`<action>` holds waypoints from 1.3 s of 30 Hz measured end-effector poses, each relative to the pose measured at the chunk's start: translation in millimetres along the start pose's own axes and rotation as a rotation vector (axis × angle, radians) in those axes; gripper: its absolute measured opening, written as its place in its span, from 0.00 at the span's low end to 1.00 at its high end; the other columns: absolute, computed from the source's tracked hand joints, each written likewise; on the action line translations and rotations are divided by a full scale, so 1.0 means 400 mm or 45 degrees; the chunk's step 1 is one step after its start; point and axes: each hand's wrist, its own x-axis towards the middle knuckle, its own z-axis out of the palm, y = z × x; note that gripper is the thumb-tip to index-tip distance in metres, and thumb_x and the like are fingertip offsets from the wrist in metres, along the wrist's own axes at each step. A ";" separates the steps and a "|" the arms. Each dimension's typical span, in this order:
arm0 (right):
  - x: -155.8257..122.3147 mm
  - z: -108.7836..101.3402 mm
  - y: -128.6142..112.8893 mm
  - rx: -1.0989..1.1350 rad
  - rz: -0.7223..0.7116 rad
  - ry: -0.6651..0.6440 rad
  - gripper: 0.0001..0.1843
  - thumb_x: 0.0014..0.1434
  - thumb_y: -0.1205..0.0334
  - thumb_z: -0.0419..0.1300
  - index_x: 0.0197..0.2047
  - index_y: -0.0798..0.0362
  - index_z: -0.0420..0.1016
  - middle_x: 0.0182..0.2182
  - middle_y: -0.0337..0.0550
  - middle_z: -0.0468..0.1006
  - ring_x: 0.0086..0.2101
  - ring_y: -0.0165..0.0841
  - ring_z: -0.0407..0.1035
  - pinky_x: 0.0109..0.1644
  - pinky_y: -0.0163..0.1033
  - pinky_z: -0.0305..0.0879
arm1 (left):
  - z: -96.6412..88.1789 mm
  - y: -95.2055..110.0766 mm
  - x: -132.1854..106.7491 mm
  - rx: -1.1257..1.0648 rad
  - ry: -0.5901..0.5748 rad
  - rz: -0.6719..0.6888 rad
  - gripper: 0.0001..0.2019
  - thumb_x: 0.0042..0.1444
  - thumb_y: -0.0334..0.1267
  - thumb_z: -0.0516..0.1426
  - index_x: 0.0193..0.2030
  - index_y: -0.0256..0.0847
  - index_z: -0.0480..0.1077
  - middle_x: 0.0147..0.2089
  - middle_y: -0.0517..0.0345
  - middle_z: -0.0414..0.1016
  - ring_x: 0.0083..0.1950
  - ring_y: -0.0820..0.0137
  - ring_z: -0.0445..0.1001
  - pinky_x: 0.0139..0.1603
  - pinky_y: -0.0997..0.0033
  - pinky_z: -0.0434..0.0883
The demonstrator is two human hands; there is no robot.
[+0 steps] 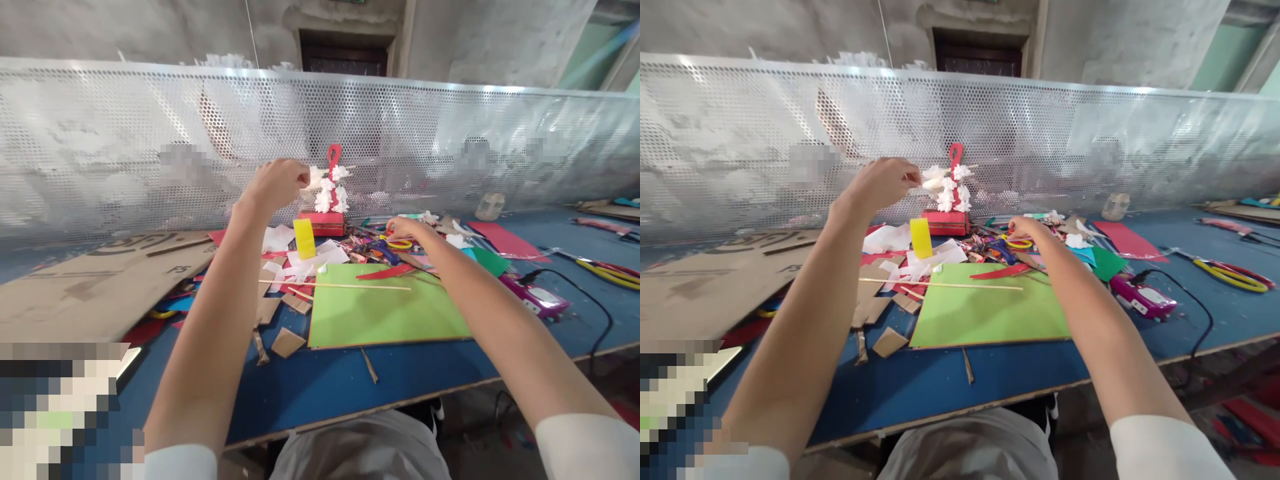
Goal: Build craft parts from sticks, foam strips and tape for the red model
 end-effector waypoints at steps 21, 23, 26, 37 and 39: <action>-0.191 -0.096 -0.098 0.054 -0.166 -0.594 0.45 0.56 0.43 0.68 0.69 0.52 0.58 0.38 0.49 0.83 0.33 0.37 0.78 0.33 0.36 0.69 | 0.004 -0.001 0.001 0.051 0.051 -0.021 0.16 0.62 0.39 0.51 0.52 0.50 0.77 0.51 0.54 0.80 0.54 0.56 0.73 0.57 0.54 0.65; -0.215 -0.084 -0.149 -0.143 -0.170 -0.526 0.47 0.55 0.45 0.68 0.71 0.50 0.55 0.42 0.50 0.82 0.34 0.40 0.78 0.35 0.38 0.70 | 0.004 0.004 0.000 0.064 0.057 -0.021 0.16 0.62 0.38 0.52 0.50 0.50 0.78 0.51 0.54 0.80 0.53 0.56 0.74 0.56 0.54 0.66; -0.246 -0.061 -0.218 -0.454 -0.163 -0.360 0.43 0.55 0.53 0.67 0.70 0.55 0.59 0.47 0.59 0.81 0.41 0.48 0.78 0.42 0.43 0.71 | 0.005 0.011 -0.002 0.077 0.074 -0.011 0.16 0.61 0.37 0.52 0.48 0.50 0.79 0.50 0.54 0.80 0.51 0.58 0.75 0.53 0.57 0.68; -0.298 -0.052 -0.286 -0.612 -0.154 -0.385 0.43 0.59 0.68 0.61 0.74 0.63 0.49 0.52 0.68 0.78 0.51 0.53 0.75 0.52 0.48 0.68 | 0.015 -0.004 -0.001 0.022 0.109 0.040 0.16 0.61 0.36 0.53 0.49 0.50 0.79 0.47 0.56 0.81 0.51 0.59 0.75 0.55 0.58 0.66; -0.300 -0.059 -0.290 -0.583 -0.118 -0.411 0.43 0.60 0.66 0.61 0.74 0.61 0.48 0.50 0.67 0.79 0.49 0.52 0.76 0.52 0.48 0.68 | 0.016 -0.007 -0.001 0.026 0.110 0.036 0.16 0.60 0.35 0.53 0.48 0.50 0.79 0.47 0.56 0.81 0.51 0.59 0.76 0.55 0.58 0.66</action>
